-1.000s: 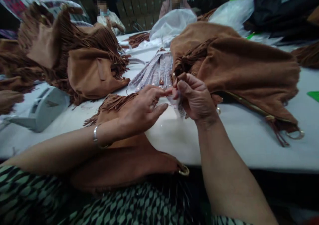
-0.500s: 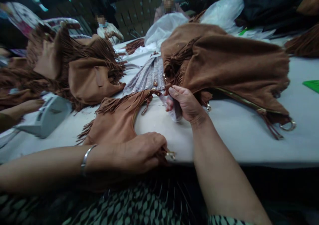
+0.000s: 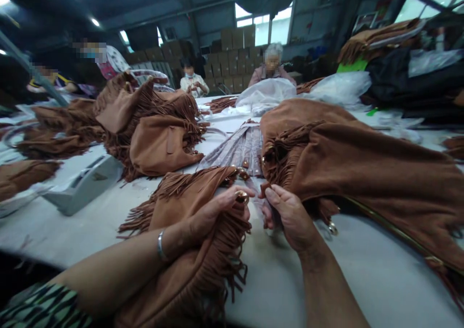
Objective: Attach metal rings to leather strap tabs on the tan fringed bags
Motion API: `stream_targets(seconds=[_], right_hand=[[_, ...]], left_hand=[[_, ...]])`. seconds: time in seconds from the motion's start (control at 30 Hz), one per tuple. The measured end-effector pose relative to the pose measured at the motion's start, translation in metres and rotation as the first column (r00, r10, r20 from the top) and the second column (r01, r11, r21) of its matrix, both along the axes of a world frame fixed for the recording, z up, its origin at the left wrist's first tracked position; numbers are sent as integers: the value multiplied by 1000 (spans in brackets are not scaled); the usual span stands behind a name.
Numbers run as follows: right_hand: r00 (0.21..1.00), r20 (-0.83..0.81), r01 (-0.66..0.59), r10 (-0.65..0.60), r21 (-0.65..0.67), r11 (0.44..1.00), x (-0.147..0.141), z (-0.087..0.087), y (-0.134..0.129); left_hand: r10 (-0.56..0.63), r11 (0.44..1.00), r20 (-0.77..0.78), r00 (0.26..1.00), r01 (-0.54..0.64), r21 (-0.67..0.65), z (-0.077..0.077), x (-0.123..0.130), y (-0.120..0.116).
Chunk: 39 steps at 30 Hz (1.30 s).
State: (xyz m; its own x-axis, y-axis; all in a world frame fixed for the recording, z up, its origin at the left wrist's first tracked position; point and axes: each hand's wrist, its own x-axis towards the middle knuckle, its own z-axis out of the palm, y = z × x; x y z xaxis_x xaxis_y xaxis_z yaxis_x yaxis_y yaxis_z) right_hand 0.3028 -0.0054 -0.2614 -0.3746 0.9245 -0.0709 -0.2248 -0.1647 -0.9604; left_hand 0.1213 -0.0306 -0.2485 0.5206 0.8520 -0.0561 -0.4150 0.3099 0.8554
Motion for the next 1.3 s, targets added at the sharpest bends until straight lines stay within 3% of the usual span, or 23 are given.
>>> stream_targets(seconds=[0.27, 0.37, 0.47, 0.57, 0.73, 0.87, 1.03, 1.13, 1.3], right_hand=[[999, 35, -41, 41, 23, 999, -7, -1, 2], [999, 20, -37, 37, -1, 999, -6, 0, -2], [999, 0, -35, 35, -9, 999, -4, 2, -4], [997, 14, -82, 82, -12, 997, -2, 3, -6], [976, 17, -214, 215, -27, 976, -9, 0, -7], [986, 15, -167, 167, -9, 986, -16, -1, -8], [973, 74, -222, 220, 13, 975, -13, 3, -10], [959, 116, -263, 259, 22, 964, -10, 4, -11], [966, 115, -234, 231, 7, 972, -11, 1, -11]], left_hand=[[-6, 999, -129, 992, 10, 32, 0, 3, 4], [61, 997, -185, 981, -51, 59, 1, 7, 2], [81, 996, -220, 972, -84, -7, -3, 10, 0], [11, 995, -136, 991, -25, -101, -5, 6, 1], [-118, 985, 47, 992, 123, -121, -4, -10, 7], [-272, 940, 163, 948, 298, -167, -5, -14, 12], [-347, 922, 43, 937, 349, -168, -7, -7, 12], [-395, 903, 79, 915, 403, -147, -10, -5, 10], [-323, 933, 44, 945, 326, -156, -15, -9, 6]])
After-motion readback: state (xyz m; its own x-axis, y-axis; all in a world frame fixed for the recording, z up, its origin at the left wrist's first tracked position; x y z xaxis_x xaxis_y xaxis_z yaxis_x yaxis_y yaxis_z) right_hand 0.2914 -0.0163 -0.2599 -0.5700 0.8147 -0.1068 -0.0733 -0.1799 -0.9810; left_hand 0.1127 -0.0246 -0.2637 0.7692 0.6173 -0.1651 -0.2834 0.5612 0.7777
